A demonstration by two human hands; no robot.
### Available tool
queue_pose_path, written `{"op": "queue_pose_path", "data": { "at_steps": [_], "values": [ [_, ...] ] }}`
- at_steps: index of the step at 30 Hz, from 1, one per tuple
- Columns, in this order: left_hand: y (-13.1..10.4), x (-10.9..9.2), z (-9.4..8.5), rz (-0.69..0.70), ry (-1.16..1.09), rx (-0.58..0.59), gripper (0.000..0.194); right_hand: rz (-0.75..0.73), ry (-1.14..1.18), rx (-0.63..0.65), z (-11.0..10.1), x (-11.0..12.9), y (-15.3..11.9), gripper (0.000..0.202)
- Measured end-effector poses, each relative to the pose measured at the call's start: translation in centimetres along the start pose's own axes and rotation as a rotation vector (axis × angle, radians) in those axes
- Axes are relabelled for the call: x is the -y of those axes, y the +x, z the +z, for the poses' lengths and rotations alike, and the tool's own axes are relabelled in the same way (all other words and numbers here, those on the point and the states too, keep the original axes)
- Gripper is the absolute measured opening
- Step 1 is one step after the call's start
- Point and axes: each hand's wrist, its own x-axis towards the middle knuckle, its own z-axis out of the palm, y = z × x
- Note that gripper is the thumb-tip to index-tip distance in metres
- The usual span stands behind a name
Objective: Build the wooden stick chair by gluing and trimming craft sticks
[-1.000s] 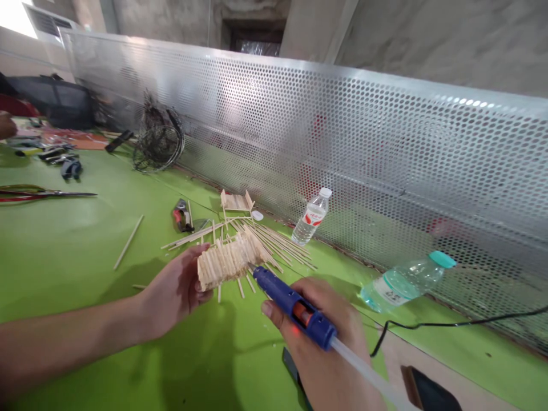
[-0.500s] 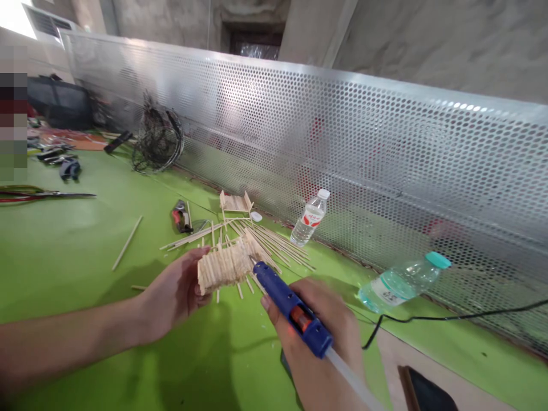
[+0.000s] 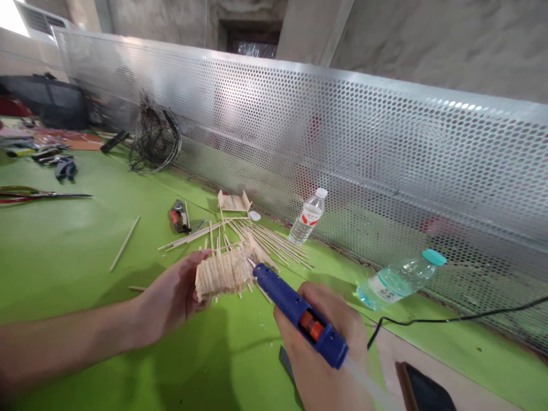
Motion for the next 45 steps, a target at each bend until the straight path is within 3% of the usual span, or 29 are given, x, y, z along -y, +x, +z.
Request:
{"op": "queue_pose_path", "data": {
  "at_steps": [7,15,21,25,28,36,45],
  "values": [
    [0.5,0.7,-0.8,-0.008,-0.04,-0.015,0.037,-0.224,-0.066,0.098,0.3,1.9,0.3,0.021],
    [0.0,0.3,-0.3,-0.026,0.002,-0.003,0.039,-0.208,-0.16,0.001,0.2,0.6,-0.1,0.038],
    [0.2,0.3,-0.1,0.015,-0.009,-0.019,0.034,-0.232,-0.168,0.096,0.3,1.3,0.1,0.034],
    [0.6,0.5,-0.3,0.031,-0.047,-0.014,0.032,-0.214,-0.102,-0.02,0.6,2.5,-0.1,0.023],
    [0.8,0.6,-0.5,0.042,-0.069,0.018,0.03,-0.182,-0.026,0.013,0.8,2.7,-0.2,0.015],
    [-0.2,-0.1,0.1,-0.018,0.002,-0.038,0.035,-0.222,-0.132,0.008,0.6,1.1,-0.4,0.032],
    [0.2,0.6,-0.4,-0.005,-0.006,0.011,0.04,-0.205,-0.136,-0.001,0.5,1.4,-0.6,0.034]
  ]
}}
